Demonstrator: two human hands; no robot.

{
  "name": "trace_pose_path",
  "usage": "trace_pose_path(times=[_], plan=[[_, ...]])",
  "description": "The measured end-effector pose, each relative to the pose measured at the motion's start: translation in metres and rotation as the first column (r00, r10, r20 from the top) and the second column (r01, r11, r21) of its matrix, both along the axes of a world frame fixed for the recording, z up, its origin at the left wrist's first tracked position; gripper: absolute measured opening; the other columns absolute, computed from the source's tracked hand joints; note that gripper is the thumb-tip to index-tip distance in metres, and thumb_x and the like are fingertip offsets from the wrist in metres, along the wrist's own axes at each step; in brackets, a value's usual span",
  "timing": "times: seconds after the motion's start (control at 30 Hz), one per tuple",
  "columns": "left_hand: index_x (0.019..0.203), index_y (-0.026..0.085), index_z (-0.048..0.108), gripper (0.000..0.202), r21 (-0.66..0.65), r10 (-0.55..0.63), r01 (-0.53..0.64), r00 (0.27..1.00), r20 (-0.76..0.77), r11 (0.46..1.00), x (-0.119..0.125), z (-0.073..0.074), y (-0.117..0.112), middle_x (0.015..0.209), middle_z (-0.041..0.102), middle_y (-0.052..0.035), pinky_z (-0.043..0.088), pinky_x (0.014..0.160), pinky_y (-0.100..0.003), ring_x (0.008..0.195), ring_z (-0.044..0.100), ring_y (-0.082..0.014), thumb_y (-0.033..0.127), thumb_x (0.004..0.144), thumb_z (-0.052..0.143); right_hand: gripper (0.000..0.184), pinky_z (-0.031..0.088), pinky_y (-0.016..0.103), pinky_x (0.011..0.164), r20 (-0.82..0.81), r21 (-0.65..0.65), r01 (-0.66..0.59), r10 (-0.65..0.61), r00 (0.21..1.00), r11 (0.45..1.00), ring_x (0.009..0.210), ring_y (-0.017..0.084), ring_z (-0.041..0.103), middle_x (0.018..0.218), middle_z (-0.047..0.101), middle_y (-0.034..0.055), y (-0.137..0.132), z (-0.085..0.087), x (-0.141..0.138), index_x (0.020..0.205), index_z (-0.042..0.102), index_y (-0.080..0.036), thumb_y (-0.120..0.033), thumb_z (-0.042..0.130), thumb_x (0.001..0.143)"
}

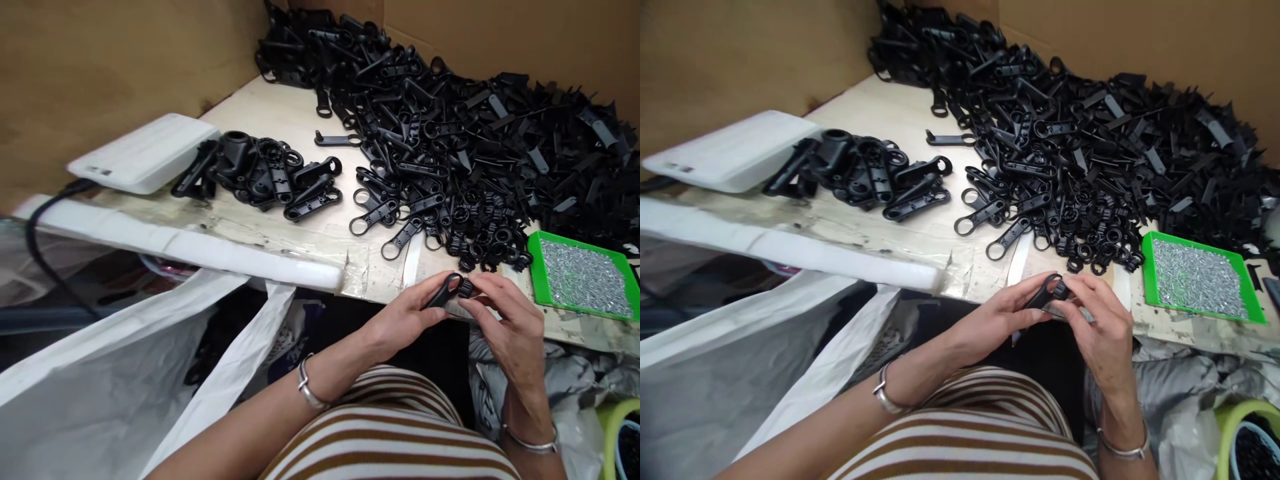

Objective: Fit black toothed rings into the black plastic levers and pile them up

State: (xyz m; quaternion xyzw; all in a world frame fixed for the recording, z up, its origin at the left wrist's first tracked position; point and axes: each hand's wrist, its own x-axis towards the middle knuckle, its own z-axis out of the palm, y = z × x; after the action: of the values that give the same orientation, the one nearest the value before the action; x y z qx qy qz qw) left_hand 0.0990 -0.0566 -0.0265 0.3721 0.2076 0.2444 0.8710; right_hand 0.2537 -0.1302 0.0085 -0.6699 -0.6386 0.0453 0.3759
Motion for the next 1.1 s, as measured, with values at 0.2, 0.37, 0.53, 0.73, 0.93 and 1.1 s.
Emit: trace_pose_path(times=[0.2, 0.37, 0.53, 0.73, 0.93, 1.1], plan=[[0.137, 0.019, 0.051, 0.058, 0.162, -0.016, 0.015, 1.0, 0.007, 0.987, -0.002, 0.006, 0.002, 0.143, 0.054, -0.006, 0.032, 0.116, -0.039, 0.138, 0.043, -0.0226, 0.009, 0.08, 0.056, 0.022, 0.058, 0.034, 0.088, 0.155, 0.048, 0.02, -0.028, 0.988, 0.999, 0.094, 0.02, 0.069, 0.102, 0.072, 0.0074, 0.007, -0.013, -0.004, 0.111, 0.071, -0.023, -0.025, 0.063, 0.09], [0.14, 0.018, 0.046, 0.055, 0.459, 0.009, 0.067, 0.987, -0.162, 0.886, -0.004, 0.012, 0.003, 0.137, 0.059, -0.0069, 0.036, 0.112, -0.037, 0.13, 0.051, -0.0213, 0.011, 0.086, 0.049, 0.023, 0.057, 0.035, 0.088, 0.208, 0.019, 0.031, -0.035, 0.978, 0.999, 0.093, 0.02, 0.068, 0.103, 0.071, 0.0088, 0.007, -0.013, -0.006, 0.112, 0.07, -0.022, -0.026, 0.059, 0.092], [0.142, 0.019, 0.039, 0.051, 0.682, 0.056, 0.17, 0.954, -0.296, 0.711, -0.008, 0.016, 0.003, 0.126, 0.064, -0.0093, 0.047, 0.095, -0.03, 0.114, 0.062, -0.02, 0.013, 0.091, 0.043, 0.022, 0.057, 0.035, 0.087, 0.152, 0.007, 0.028, -0.028, 0.988, 1.0, 0.093, 0.019, 0.067, 0.102, 0.07, 0.0091, 0.005, -0.01, -0.009, 0.112, 0.07, -0.022, -0.025, 0.06, 0.092], [0.121, 0.02, 0.057, 0.03, 0.678, 0.117, 0.257, 0.884, -0.453, 0.689, -0.013, 0.016, 0.004, 0.084, 0.069, -0.002, 0.048, 0.07, -0.024, 0.073, 0.066, -0.016, 0.03, 0.094, 0.049, 0.023, 0.058, 0.03, 0.079, -0.199, -0.131, -0.037, 0.01, 0.98, 0.991, 0.088, 0.016, 0.067, 0.107, 0.069, 0.0068, -0.006, -0.013, -0.003, 0.109, 0.072, -0.024, -0.03, 0.06, 0.091], [0.133, 0.02, 0.054, 0.041, 0.705, 0.117, 0.203, 0.919, -0.377, 0.679, -0.018, 0.016, -0.003, 0.068, 0.063, 0.0024, 0.045, 0.059, -0.02, 0.056, 0.056, -0.0111, 0.03, 0.094, 0.048, 0.039, 0.059, 0.034, 0.081, -0.388, -0.304, -0.055, -0.07, 0.919, 0.951, 0.095, 0.022, 0.071, 0.108, 0.075, 0.008, -0.015, -0.018, 0.004, 0.118, 0.07, -0.022, -0.046, 0.059, 0.089], [0.136, 0.014, 0.052, 0.045, 0.729, 0.207, 0.158, 0.9, -0.384, 0.666, -0.021, 0.01, -0.004, 0.068, 0.065, -0.0008, 0.047, 0.061, -0.023, 0.058, 0.058, -0.0128, 0.029, 0.095, 0.042, 0.039, 0.059, 0.029, 0.065, -0.311, -0.35, 0.021, -0.137, 0.94, 0.937, 0.069, 0.02, 0.071, 0.082, 0.077, 0.0039, -0.003, -0.019, -0.02, 0.099, 0.077, -0.021, -0.047, 0.05, 0.093]])
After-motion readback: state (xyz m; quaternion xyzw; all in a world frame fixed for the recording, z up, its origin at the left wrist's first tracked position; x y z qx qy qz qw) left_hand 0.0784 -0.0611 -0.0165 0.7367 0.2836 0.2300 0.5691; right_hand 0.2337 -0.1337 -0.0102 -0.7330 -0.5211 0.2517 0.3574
